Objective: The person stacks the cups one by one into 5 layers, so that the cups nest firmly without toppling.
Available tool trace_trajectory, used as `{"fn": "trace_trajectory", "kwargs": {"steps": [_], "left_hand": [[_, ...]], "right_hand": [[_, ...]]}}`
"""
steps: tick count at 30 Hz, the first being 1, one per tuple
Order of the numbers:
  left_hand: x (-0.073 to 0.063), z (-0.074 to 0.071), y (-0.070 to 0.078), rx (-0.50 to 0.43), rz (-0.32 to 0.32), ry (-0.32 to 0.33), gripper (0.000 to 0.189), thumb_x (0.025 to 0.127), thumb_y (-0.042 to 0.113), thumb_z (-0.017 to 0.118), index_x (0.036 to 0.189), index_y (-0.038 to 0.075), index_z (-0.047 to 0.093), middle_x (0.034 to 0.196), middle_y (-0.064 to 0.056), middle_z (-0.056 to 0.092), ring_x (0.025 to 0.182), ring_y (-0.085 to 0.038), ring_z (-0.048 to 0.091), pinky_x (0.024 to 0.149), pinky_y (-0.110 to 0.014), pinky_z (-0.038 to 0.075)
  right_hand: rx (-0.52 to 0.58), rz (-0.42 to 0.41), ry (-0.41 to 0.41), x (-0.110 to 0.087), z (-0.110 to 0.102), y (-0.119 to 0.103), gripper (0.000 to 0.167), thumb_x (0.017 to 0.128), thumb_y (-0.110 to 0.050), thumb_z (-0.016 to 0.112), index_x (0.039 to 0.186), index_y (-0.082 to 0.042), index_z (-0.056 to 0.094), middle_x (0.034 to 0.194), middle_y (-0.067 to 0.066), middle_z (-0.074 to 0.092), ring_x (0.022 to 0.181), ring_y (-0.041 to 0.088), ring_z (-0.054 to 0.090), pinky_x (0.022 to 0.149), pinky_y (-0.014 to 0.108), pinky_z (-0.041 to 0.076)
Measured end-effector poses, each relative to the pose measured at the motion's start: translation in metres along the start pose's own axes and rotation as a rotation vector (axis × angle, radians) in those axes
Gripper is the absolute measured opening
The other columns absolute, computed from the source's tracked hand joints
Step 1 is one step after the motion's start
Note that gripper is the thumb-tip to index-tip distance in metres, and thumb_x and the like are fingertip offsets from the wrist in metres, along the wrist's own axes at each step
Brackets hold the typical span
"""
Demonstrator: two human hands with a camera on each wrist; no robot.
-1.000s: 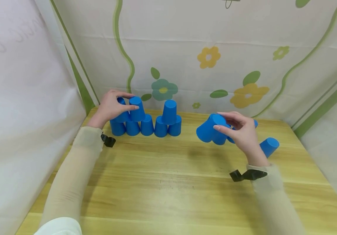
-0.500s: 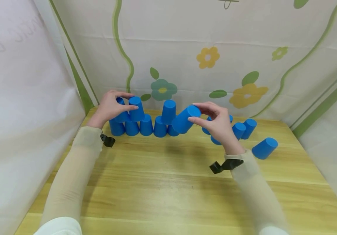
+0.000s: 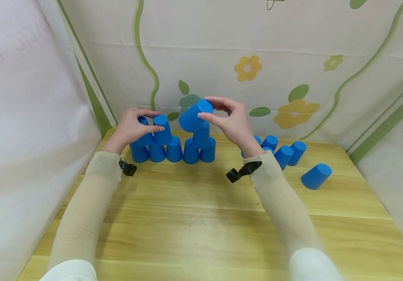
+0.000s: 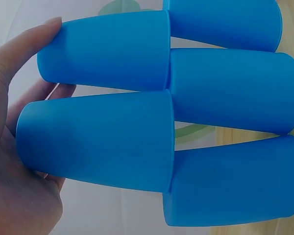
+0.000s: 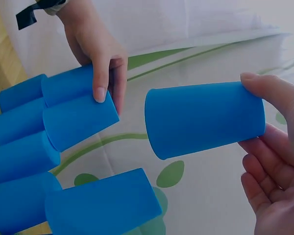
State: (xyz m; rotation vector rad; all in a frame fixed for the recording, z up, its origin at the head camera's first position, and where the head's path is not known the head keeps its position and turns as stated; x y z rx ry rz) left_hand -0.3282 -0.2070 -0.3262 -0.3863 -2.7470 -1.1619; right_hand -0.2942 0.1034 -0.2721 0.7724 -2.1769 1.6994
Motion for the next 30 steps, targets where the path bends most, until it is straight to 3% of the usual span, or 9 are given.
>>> {"fn": "trace_trajectory", "kwargs": {"steps": [8, 16, 19, 23, 30], "left_hand": [[-0.001, 0.0, 0.001, -0.03, 0.003, -0.006, 0.064, 0.081, 0.052, 0.084, 0.132, 0.016, 0.07, 0.127, -0.01, 0.065, 0.129, -0.035, 0.046, 0.104, -0.06, 0.038], [-0.002, -0.003, 0.003, -0.083, 0.038, 0.012, 0.069, 0.082, 0.05, 0.084, 0.137, 0.014, 0.065, 0.13, -0.008, 0.065, 0.131, -0.032, 0.049, 0.108, -0.058, 0.036], [-0.008, -0.009, 0.007, -0.098, 0.056, 0.052, 0.067, 0.083, 0.047, 0.085, 0.138, 0.016, 0.064, 0.131, -0.008, 0.065, 0.133, -0.029, 0.047, 0.11, -0.06, 0.033], [-0.02, -0.021, 0.014, -0.102, 0.065, 0.129, 0.062, 0.084, 0.042, 0.085, 0.138, 0.019, 0.065, 0.132, -0.005, 0.065, 0.134, -0.026, 0.045, 0.112, -0.061, 0.029], [-0.043, -0.035, 0.021, -0.112, 0.085, 0.262, 0.058, 0.083, 0.041, 0.086, 0.134, 0.018, 0.068, 0.129, -0.003, 0.067, 0.13, -0.022, 0.047, 0.11, -0.055, 0.032]], "right_hand": [[-0.058, 0.101, -0.017, 0.031, 0.019, 0.013, 0.044, 0.086, -0.032, 0.085, 0.124, -0.015, 0.074, 0.114, -0.005, 0.071, 0.108, 0.014, 0.061, 0.097, 0.034, 0.048], [-0.217, 0.193, -0.121, 0.032, 0.04, 0.038, 0.052, 0.085, -0.044, 0.083, 0.128, -0.018, 0.072, 0.121, -0.008, 0.068, 0.119, 0.02, 0.057, 0.095, 0.031, 0.048], [-0.285, 0.213, -0.175, 0.029, 0.046, 0.043, 0.054, 0.085, -0.047, 0.082, 0.13, -0.019, 0.071, 0.126, -0.008, 0.066, 0.121, 0.015, 0.055, 0.098, 0.033, 0.048], [-0.313, 0.228, -0.206, 0.028, 0.05, 0.049, 0.055, 0.084, -0.047, 0.083, 0.13, -0.02, 0.071, 0.129, -0.006, 0.064, 0.124, 0.019, 0.055, 0.1, 0.037, 0.048], [-0.355, 0.192, -0.249, 0.026, 0.055, 0.052, 0.053, 0.083, -0.047, 0.084, 0.127, -0.019, 0.073, 0.121, -0.007, 0.067, 0.12, 0.019, 0.056, 0.096, 0.036, 0.049]]}}
Point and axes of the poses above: each hand's wrist, its own x-axis towards the middle knuckle, its own z-axis out of the palm, y = z × x, the point moved 4 cm from there along x, towards the middle knuckle
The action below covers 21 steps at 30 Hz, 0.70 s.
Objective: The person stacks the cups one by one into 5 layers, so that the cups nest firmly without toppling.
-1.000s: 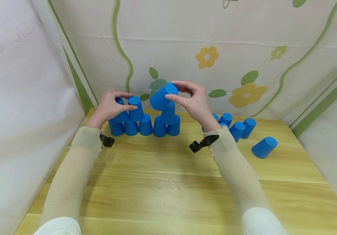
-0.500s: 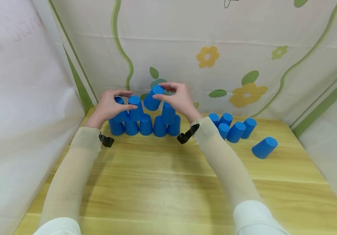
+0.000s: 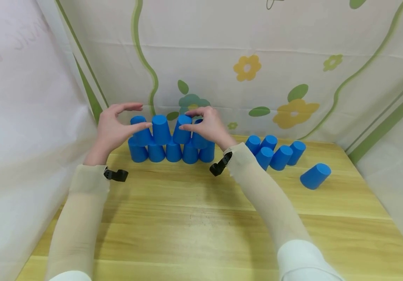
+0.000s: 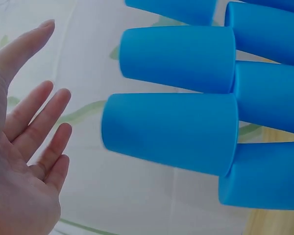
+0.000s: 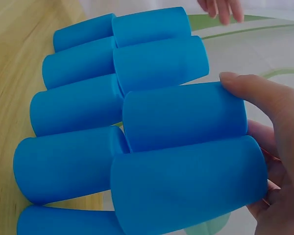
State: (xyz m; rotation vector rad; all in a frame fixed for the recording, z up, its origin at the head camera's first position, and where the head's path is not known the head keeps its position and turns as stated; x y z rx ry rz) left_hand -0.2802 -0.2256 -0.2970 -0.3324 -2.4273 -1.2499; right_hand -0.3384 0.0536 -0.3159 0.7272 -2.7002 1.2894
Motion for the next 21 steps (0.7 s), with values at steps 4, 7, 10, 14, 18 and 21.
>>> {"fn": "trace_trajectory", "kwargs": {"steps": [4, 7, 10, 14, 18, 21], "left_hand": [[-0.01, -0.007, 0.003, -0.03, 0.037, 0.046, 0.054, 0.083, 0.03, 0.088, 0.131, 0.014, 0.07, 0.126, -0.005, 0.069, 0.127, -0.021, 0.049, 0.111, -0.052, 0.031], [-0.018, -0.008, 0.004, -0.035, 0.047, 0.045, 0.054, 0.082, 0.029, 0.089, 0.13, 0.016, 0.071, 0.127, -0.003, 0.069, 0.126, -0.019, 0.048, 0.111, -0.053, 0.03], [-0.027, -0.007, 0.004, -0.01, 0.049, 0.037, 0.056, 0.08, 0.034, 0.09, 0.13, 0.017, 0.071, 0.127, -0.001, 0.069, 0.125, -0.019, 0.048, 0.108, -0.055, 0.034], [-0.04, -0.001, 0.003, 0.018, 0.039, 0.016, 0.058, 0.079, 0.037, 0.09, 0.129, 0.016, 0.071, 0.127, -0.002, 0.068, 0.126, -0.022, 0.049, 0.104, -0.059, 0.037], [-0.049, 0.006, 0.002, 0.007, 0.035, -0.017, 0.058, 0.079, 0.035, 0.091, 0.129, 0.016, 0.071, 0.129, -0.003, 0.066, 0.129, -0.025, 0.048, 0.103, -0.064, 0.037], [-0.053, 0.012, 0.003, 0.003, 0.061, -0.034, 0.057, 0.079, 0.032, 0.091, 0.129, 0.015, 0.071, 0.129, -0.004, 0.066, 0.128, -0.027, 0.048, 0.102, -0.064, 0.038]], "right_hand": [[-0.024, -0.044, -0.002, 0.001, 0.004, -0.001, 0.05, 0.083, -0.044, 0.085, 0.125, -0.017, 0.074, 0.117, -0.007, 0.068, 0.116, 0.014, 0.056, 0.094, 0.033, 0.049], [-0.026, -0.059, 0.0, 0.003, 0.006, -0.001, 0.049, 0.084, -0.042, 0.085, 0.125, -0.016, 0.074, 0.117, -0.005, 0.068, 0.117, 0.018, 0.056, 0.093, 0.034, 0.05], [-0.021, -0.05, -0.008, 0.004, 0.009, 0.0, 0.049, 0.085, -0.041, 0.084, 0.126, -0.017, 0.074, 0.119, -0.003, 0.068, 0.121, 0.024, 0.055, 0.092, 0.036, 0.05], [-0.025, -0.028, -0.019, 0.004, 0.012, 0.0, 0.049, 0.086, -0.042, 0.083, 0.128, -0.018, 0.073, 0.124, -0.003, 0.067, 0.124, 0.023, 0.054, 0.094, 0.037, 0.05], [-0.057, -0.031, -0.012, 0.005, 0.014, 0.0, 0.05, 0.087, -0.043, 0.082, 0.129, -0.019, 0.072, 0.126, -0.002, 0.067, 0.124, 0.02, 0.055, 0.097, 0.036, 0.049], [-0.068, -0.043, -0.009, 0.004, 0.012, 0.0, 0.053, 0.086, -0.043, 0.082, 0.131, -0.017, 0.071, 0.129, -0.001, 0.067, 0.126, 0.019, 0.054, 0.099, 0.037, 0.048]]}}
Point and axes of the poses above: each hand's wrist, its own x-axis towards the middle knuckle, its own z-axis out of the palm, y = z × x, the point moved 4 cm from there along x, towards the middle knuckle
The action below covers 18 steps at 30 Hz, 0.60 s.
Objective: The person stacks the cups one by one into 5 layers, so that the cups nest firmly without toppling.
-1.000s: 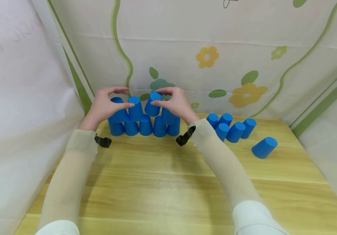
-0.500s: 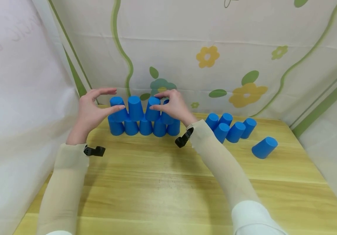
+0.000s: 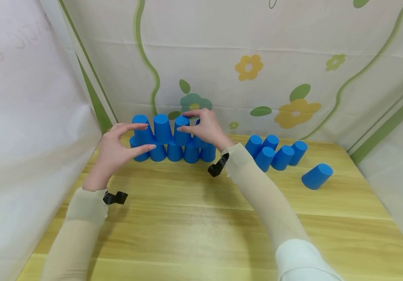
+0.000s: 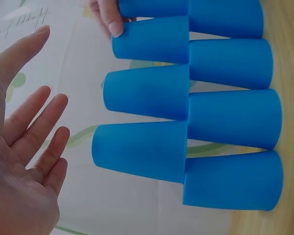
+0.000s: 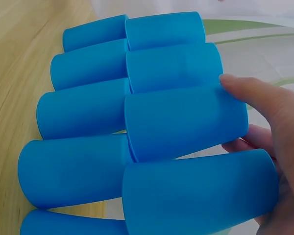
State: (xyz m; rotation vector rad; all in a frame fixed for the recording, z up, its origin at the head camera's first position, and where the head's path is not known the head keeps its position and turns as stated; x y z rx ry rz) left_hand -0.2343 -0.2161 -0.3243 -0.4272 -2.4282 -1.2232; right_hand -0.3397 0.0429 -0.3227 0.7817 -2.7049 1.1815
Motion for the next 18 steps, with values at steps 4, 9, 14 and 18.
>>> {"fn": "trace_trajectory", "kwargs": {"steps": [4, 9, 14, 18], "left_hand": [[-0.004, 0.008, 0.0, -0.015, 0.015, -0.02, 0.056, 0.079, 0.028, 0.091, 0.13, 0.014, 0.071, 0.13, -0.007, 0.066, 0.129, -0.03, 0.048, 0.103, -0.066, 0.037], [-0.01, 0.019, -0.001, -0.043, -0.028, -0.076, 0.059, 0.081, 0.034, 0.09, 0.133, 0.017, 0.068, 0.137, -0.008, 0.062, 0.132, -0.033, 0.048, 0.102, -0.071, 0.036], [-0.014, 0.03, -0.005, -0.048, -0.043, -0.122, 0.063, 0.081, 0.037, 0.089, 0.136, 0.017, 0.066, 0.142, -0.008, 0.059, 0.136, -0.034, 0.047, 0.103, -0.069, 0.038], [-0.017, 0.037, -0.009, -0.044, -0.029, -0.141, 0.064, 0.082, 0.036, 0.088, 0.137, 0.016, 0.064, 0.142, -0.008, 0.059, 0.136, -0.035, 0.046, 0.103, -0.069, 0.039]], "right_hand": [[0.018, -0.026, 0.015, -0.005, -0.006, -0.001, 0.059, 0.086, -0.047, 0.081, 0.135, -0.016, 0.068, 0.135, -0.002, 0.064, 0.129, 0.017, 0.051, 0.103, 0.037, 0.046], [0.064, -0.015, 0.053, -0.016, -0.018, -0.001, 0.065, 0.086, -0.055, 0.078, 0.139, -0.021, 0.064, 0.139, -0.009, 0.059, 0.133, 0.013, 0.045, 0.108, 0.043, 0.042], [0.086, -0.011, 0.079, -0.029, -0.029, 0.002, 0.064, 0.087, -0.054, 0.078, 0.141, -0.023, 0.062, 0.142, -0.01, 0.057, 0.135, 0.013, 0.045, 0.11, 0.048, 0.039], [0.093, -0.001, 0.072, -0.043, -0.035, 0.008, 0.064, 0.087, -0.052, 0.079, 0.143, -0.025, 0.061, 0.144, -0.009, 0.055, 0.137, 0.014, 0.044, 0.11, 0.048, 0.039]]}}
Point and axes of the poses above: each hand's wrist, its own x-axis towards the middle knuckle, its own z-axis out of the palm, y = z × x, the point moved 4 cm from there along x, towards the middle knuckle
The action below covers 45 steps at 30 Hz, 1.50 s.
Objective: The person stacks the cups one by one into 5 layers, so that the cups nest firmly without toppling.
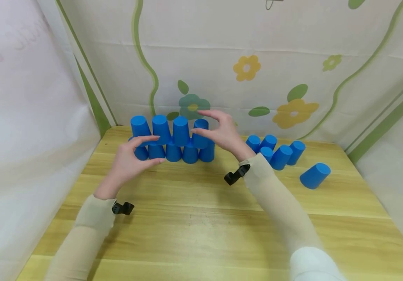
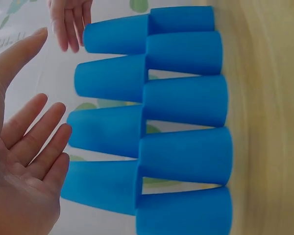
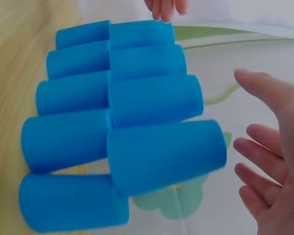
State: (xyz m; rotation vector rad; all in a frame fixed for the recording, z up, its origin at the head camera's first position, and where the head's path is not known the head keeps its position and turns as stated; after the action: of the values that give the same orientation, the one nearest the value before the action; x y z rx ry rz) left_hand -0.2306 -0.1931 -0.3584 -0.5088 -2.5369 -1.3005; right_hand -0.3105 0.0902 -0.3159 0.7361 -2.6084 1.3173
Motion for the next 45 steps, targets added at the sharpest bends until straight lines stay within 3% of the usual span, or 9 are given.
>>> {"fn": "trace_trajectory", "kwargs": {"steps": [6, 14, 23, 28, 37, 45], "left_hand": [[-0.003, 0.012, -0.004, -0.02, -0.027, -0.036, 0.065, 0.082, 0.034, 0.089, 0.139, 0.018, 0.063, 0.143, -0.004, 0.058, 0.137, -0.035, 0.046, 0.103, -0.07, 0.038], [-0.004, 0.025, -0.004, -0.051, -0.044, -0.085, 0.072, 0.081, 0.042, 0.088, 0.143, 0.02, 0.059, 0.146, -0.001, 0.056, 0.138, -0.03, 0.045, 0.106, -0.068, 0.036], [-0.003, 0.047, 0.0, -0.089, -0.028, -0.173, 0.07, 0.084, 0.038, 0.086, 0.145, 0.018, 0.058, 0.146, 0.0, 0.056, 0.14, -0.028, 0.044, 0.109, -0.065, 0.035], [-0.004, 0.062, 0.002, -0.089, -0.02, -0.223, 0.07, 0.085, 0.042, 0.084, 0.145, 0.017, 0.058, 0.146, 0.0, 0.056, 0.139, -0.028, 0.045, 0.11, -0.062, 0.035], [-0.005, 0.091, 0.009, -0.09, -0.012, -0.323, 0.07, 0.086, 0.042, 0.083, 0.146, 0.017, 0.057, 0.148, 0.002, 0.053, 0.141, -0.027, 0.043, 0.111, -0.059, 0.036], [-0.002, 0.121, 0.016, -0.102, 0.042, -0.376, 0.069, 0.085, 0.041, 0.084, 0.146, 0.021, 0.058, 0.146, 0.003, 0.056, 0.138, -0.025, 0.047, 0.109, -0.057, 0.04]], "right_hand": [[-0.008, 0.015, 0.014, -0.027, -0.012, 0.014, 0.068, 0.086, -0.052, 0.079, 0.144, -0.023, 0.06, 0.145, -0.007, 0.055, 0.137, 0.016, 0.044, 0.111, 0.05, 0.038], [-0.045, 0.079, 0.063, -0.065, -0.028, 0.043, 0.066, 0.085, -0.056, 0.079, 0.143, -0.032, 0.06, 0.145, -0.007, 0.056, 0.139, 0.021, 0.044, 0.11, 0.058, 0.038], [-0.068, 0.129, 0.08, -0.099, -0.04, 0.075, 0.069, 0.086, -0.05, 0.081, 0.145, -0.021, 0.059, 0.145, 0.002, 0.057, 0.138, 0.027, 0.046, 0.107, 0.06, 0.039], [-0.064, 0.172, 0.089, -0.119, -0.045, 0.09, 0.068, 0.085, -0.05, 0.081, 0.144, -0.023, 0.06, 0.146, 0.004, 0.056, 0.136, 0.03, 0.048, 0.105, 0.061, 0.041], [-0.047, 0.214, 0.127, -0.151, -0.057, 0.12, 0.063, 0.087, -0.038, 0.083, 0.14, -0.011, 0.063, 0.139, 0.009, 0.062, 0.133, 0.034, 0.05, 0.108, 0.065, 0.036], [0.034, 0.298, 0.12, -0.181, -0.076, 0.129, 0.061, 0.091, -0.035, 0.079, 0.143, -0.01, 0.06, 0.143, 0.013, 0.058, 0.137, 0.038, 0.046, 0.108, 0.067, 0.034]]}}
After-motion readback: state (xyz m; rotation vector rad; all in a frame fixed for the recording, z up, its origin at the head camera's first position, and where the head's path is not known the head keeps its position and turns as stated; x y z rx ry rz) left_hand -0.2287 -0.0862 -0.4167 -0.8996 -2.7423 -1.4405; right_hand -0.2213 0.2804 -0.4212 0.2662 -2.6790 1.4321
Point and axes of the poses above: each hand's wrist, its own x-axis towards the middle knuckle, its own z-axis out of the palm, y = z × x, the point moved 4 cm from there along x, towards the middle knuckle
